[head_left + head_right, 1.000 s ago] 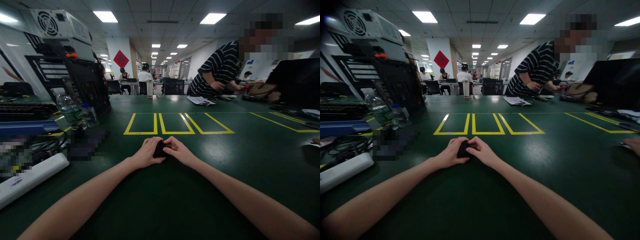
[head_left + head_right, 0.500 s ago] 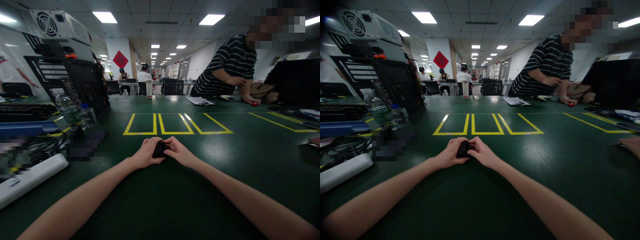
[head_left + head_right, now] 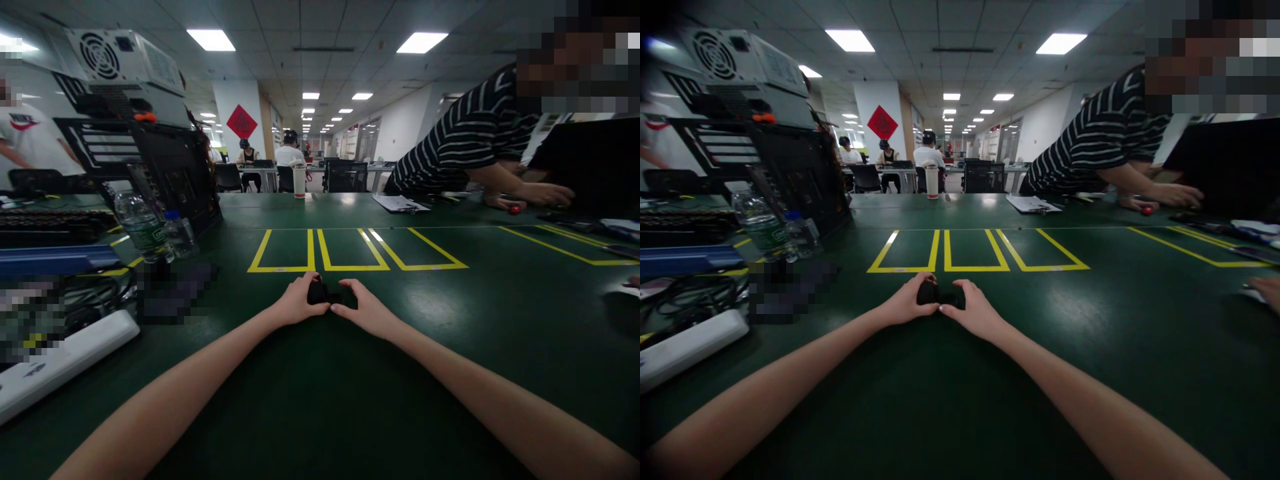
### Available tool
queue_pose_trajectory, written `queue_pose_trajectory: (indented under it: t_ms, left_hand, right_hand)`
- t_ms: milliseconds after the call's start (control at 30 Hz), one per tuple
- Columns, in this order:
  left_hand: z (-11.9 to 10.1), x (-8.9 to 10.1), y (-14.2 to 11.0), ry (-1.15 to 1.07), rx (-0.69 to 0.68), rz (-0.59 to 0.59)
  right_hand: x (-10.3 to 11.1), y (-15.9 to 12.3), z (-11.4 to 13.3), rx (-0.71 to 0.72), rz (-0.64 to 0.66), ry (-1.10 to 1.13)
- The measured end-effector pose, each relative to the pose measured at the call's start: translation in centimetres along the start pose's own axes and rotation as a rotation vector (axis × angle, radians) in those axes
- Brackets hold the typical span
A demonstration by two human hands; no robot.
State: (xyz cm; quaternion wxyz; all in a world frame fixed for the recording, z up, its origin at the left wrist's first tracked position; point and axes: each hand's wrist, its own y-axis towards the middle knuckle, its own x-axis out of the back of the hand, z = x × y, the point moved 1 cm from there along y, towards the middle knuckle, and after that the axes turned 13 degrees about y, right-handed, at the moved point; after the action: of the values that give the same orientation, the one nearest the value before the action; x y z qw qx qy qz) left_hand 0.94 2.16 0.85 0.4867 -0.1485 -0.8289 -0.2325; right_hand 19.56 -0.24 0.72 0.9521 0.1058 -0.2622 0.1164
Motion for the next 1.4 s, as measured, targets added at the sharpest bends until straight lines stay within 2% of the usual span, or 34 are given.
queue_pose_trajectory:
  t_ms: [133, 333, 467, 567, 667, 800, 933, 1033, 1100, 1200, 1300, 1400]
  left_hand:
    - [0.2, 0.0, 0.3, -0.068, 0.116, 0.066]
    - [-0.5, 0.6, 0.4, 0.034, 0.189, 0.130]
    - [-0.8, 1.0, 0.0, 0.022, 0.116, 0.116]
    - [-1.0, 1.9, -1.9, -0.018, 0.023, 0.109]
    - [-1.1, 3.1, -5.3, -0.032, 0.016, 0.117]
    - [-0.3, 4.6, -11.1, 0.044, 0.092, 0.046]
    - [1.8, 5.5, -16.8, 0.054, 0.235, -0.008]
    - [3.0, 5.9, -20.1, 0.048, 0.381, -0.105]
    - [3.2, 6.1, -21.6, 0.040, 0.422, -0.173]
    - [3.2, 6.5, -22.7, 0.048, 0.452, -0.241]
    - [3.3, 6.7, -23.1, 0.061, 0.474, -0.277]
    - [3.5, 6.9, -23.1, 0.042, 0.472, -0.255]
  right_hand:
    - [0.4, -0.2, 0.1, -0.004, 0.015, -0.092]
    - [0.4, 0.3, 0.6, 0.023, 0.053, -0.046]
    - [0.7, 0.2, 1.0, 0.077, 0.098, 0.018]
    - [0.1, -0.4, 1.7, 0.123, 0.182, 0.145]
    - [-1.7, -1.3, 3.3, 0.088, 0.239, 0.332]
    - [-6.0, -2.5, 6.1, 0.000, 0.312, 0.584]
    - [-11.4, -2.8, 8.3, 0.018, 0.391, 0.621]
    - [-15.0, -2.3, 9.7, 0.062, 0.431, 0.569]
    - [-16.6, -2.0, 10.5, 0.064, 0.448, 0.481]
    - [-17.7, -2.2, 11.6, 0.096, 0.484, 0.382]
    - [-18.1, -2.8, 12.2, 0.112, 0.477, 0.436]
    - [-18.5, -3.1, 12.2, 0.086, 0.452, 0.463]
